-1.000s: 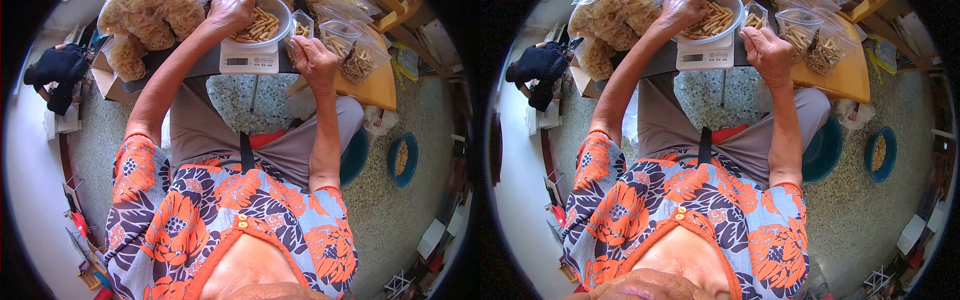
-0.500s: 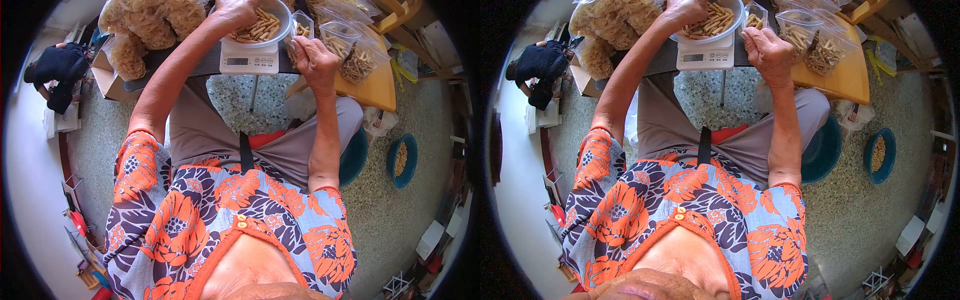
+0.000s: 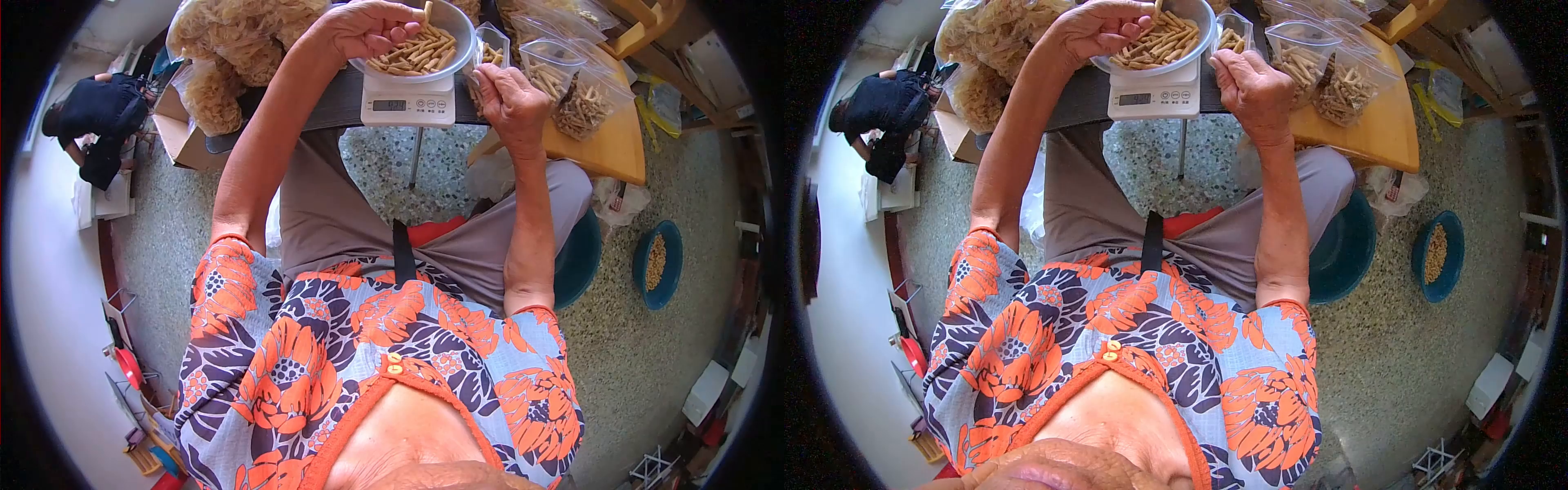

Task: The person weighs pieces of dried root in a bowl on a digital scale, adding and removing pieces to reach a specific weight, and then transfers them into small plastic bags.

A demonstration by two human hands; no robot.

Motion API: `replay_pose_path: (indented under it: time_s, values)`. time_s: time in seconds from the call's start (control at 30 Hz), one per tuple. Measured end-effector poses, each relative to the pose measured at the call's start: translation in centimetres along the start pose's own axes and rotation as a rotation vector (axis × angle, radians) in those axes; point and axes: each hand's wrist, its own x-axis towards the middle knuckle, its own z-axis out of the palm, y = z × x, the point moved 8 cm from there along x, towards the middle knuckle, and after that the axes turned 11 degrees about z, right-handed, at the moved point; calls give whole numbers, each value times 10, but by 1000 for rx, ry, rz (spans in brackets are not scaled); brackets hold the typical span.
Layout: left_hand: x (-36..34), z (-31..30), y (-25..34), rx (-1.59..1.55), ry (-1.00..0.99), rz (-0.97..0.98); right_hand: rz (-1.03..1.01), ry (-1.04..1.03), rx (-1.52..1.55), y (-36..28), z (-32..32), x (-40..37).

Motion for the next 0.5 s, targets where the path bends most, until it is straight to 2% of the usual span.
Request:
replay_pose_path:
  time_s: [0.2,0.23,0.3,0.37,0.43,0.5]
  values:
    - [10,25,4,-66,101,157,-19,13,-21,-1,1,-1]
    - [14,26,1,-67,94,151,-14,14,-29,0,0,-1]
    - [17,41,-13,-24,-49,8,-31,7,-24,-2,1,-1]
    - [22,52,-19,-13,-56,34,-37,10,-26,-3,0,-1]
    - [22,51,-22,296,30,30,-33,-12,-49,-4,1,-2]
    - [26,57,-23,394,97,81,-41,-10,-52,-5,0,-2]
